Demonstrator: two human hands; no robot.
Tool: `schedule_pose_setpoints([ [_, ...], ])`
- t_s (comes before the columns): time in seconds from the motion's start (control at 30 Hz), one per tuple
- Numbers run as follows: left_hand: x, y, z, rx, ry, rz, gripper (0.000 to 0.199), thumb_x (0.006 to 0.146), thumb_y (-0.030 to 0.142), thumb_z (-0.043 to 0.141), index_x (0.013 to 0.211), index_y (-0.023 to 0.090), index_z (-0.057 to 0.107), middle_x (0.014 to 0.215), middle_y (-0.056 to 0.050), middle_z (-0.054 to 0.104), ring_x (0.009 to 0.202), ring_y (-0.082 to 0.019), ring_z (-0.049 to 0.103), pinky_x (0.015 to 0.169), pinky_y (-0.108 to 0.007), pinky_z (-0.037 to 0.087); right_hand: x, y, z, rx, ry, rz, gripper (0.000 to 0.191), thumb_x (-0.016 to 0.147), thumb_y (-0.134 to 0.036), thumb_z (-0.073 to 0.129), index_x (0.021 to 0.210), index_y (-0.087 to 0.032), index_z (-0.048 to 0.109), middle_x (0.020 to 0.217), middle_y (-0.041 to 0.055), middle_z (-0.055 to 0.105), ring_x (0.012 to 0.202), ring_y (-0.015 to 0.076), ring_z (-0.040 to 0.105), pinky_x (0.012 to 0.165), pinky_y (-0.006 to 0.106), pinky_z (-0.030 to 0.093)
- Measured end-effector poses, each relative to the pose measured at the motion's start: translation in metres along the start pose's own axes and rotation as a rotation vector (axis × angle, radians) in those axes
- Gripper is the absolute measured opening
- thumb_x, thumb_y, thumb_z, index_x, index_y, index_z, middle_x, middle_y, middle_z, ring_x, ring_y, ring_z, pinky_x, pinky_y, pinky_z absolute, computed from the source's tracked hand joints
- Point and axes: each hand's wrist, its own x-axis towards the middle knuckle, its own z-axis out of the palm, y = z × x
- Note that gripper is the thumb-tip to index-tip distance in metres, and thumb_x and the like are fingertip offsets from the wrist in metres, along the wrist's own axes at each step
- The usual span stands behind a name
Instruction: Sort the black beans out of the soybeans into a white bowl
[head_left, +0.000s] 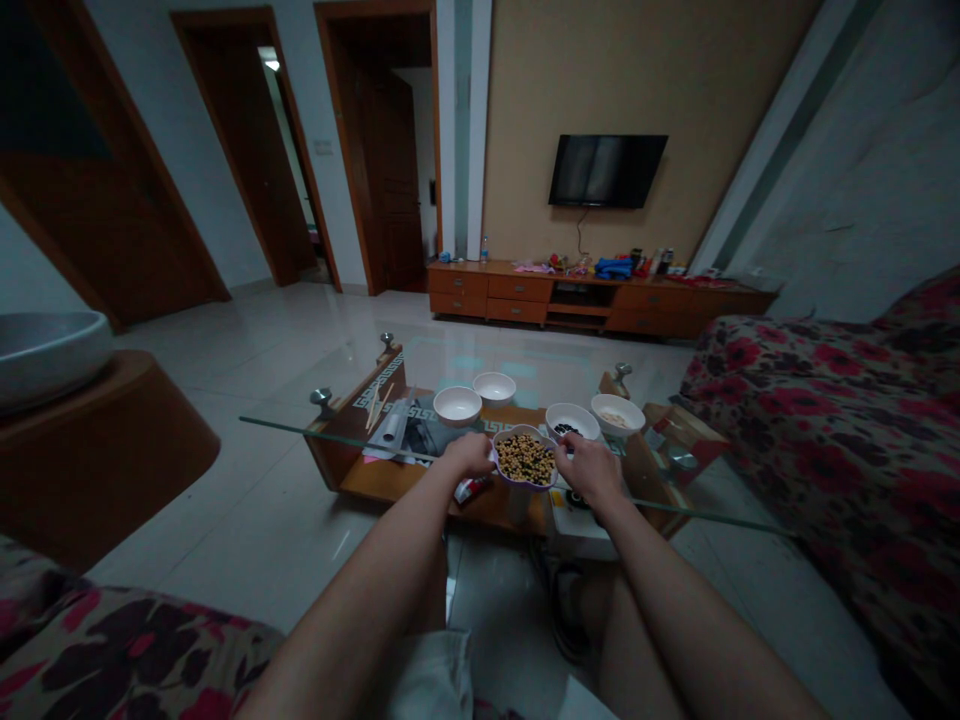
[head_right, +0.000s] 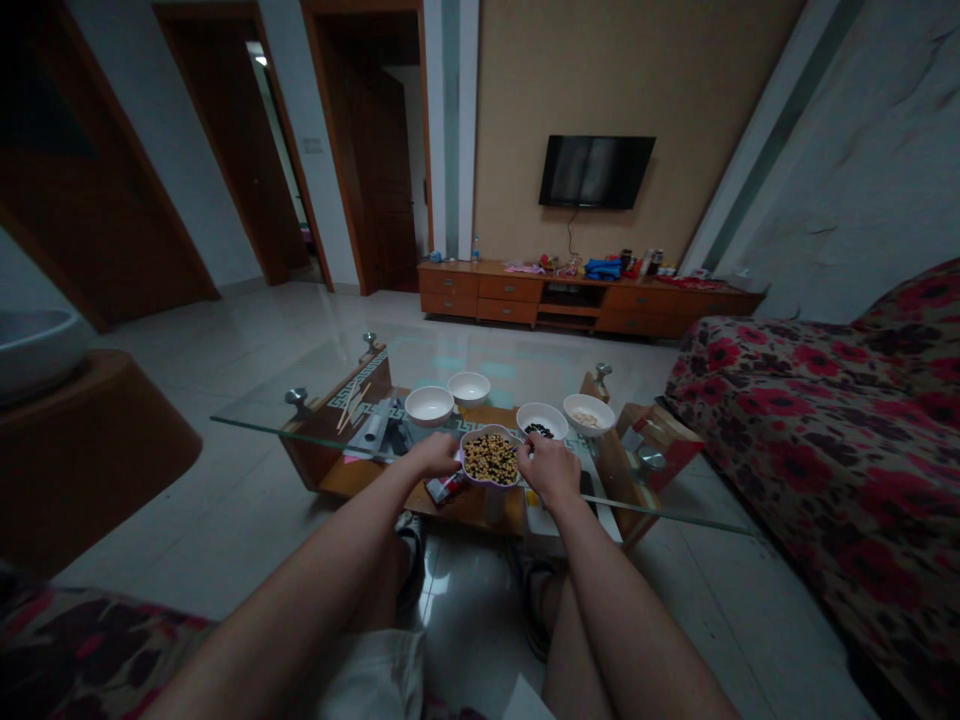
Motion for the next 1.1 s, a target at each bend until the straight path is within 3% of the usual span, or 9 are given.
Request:
schedule_pose_setpoints([
  [0.17, 0.0003, -0.0003, 0.0005, 0.001, 0.010, 0.001, 0.028, 0.084, 0.034, 0.064, 0.101, 0.017, 0.077, 0.106, -0.016, 0.078, 0.096, -0.030, 0.074, 0.083, -0.035, 0.058, 0.0025, 0.0049, 0.0009, -0.019, 0.008, 0.067, 0.034, 0.096, -0.036, 0.047, 0.106, -0.023, 0.076, 0.098, 0.0111, 0.078, 0.089, 0.0235, 0.073, 0.073, 0.029, 0.048],
  [0.43, 0.0014, -0.0010, 0.0013, -0.008, 0.009, 0.007, 0.027, 0.084, 0.035, 0.065, 0.101, 0.018, 0.077, 0.108, -0.015, 0.077, 0.098, -0.029, 0.074, 0.085, -0.035, 0.058, 0.0018, 0.0068, -0.0004, -0.014, -0.045, -0.055, 0.030, 0.095, -0.035, 0.050, 0.102, -0.022, 0.075, 0.094, 0.0103, 0.078, 0.089, 0.0231, 0.073, 0.069, 0.026, 0.044],
  [1.1, 0.0014, -0.0009, 0.0008, -0.003, 0.006, 0.001, 0.027, 0.082, 0.032, 0.065, 0.103, 0.018, 0.077, 0.107, -0.015, 0.078, 0.096, -0.029, 0.074, 0.083, -0.034, 0.058, 0.0018, 0.0069, 0.0008, -0.009, -0.087, -0.066, 0.031, 0.097, -0.032, 0.047, 0.106, -0.021, 0.074, 0.098, 0.0105, 0.078, 0.090, 0.0221, 0.073, 0.070, 0.026, 0.044],
])
